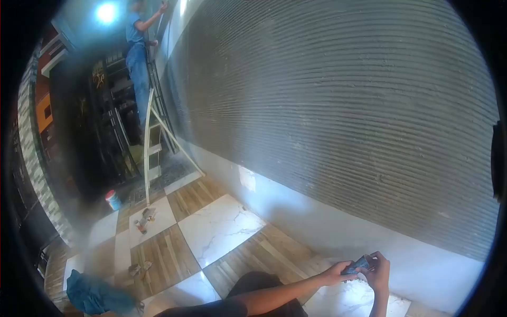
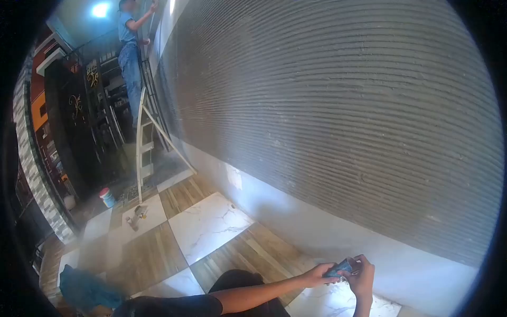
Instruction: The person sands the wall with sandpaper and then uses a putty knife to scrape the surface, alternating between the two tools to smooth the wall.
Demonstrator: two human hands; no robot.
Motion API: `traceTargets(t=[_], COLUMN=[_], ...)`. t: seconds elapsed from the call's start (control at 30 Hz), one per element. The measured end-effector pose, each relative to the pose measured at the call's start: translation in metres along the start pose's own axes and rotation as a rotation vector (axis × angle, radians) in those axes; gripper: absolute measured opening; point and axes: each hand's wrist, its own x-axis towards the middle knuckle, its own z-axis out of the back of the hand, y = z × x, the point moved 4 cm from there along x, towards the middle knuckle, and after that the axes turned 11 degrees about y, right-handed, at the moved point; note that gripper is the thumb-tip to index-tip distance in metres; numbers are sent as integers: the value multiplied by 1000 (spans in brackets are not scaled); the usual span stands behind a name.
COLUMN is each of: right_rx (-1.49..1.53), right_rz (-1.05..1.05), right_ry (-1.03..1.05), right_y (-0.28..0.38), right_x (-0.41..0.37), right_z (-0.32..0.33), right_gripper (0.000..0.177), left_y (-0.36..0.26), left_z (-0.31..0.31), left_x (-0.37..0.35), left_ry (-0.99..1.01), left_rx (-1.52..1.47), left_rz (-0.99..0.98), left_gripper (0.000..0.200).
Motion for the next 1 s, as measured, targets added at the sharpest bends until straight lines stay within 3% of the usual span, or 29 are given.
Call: traceTargets(t=[0.27,0.57,0.8,0.9,1.0], right_rx=[-21,-54,-25,-34,-116], right_rz=[-38,-41,-36,88,204], right_ry=[25,69,81,109,144], right_y=[-8,-3,7,12,2], right_x=[5,2,-2,-1,-1], right_z=[-5,-7,-6,-7,-11], right_gripper=[46,47,54,58,54], left_y=[-6,9,3,13,27], left_z=[0,-2,-8,-2,-1], left_x=[0,1,-4,-2,-1], left_ry=[29,-8,51,88,170], left_rx=[-57,-38,-204,-260,-318], left_rz=[3,-90,-19,-26,36], left_gripper=[22,32,32,29,41])
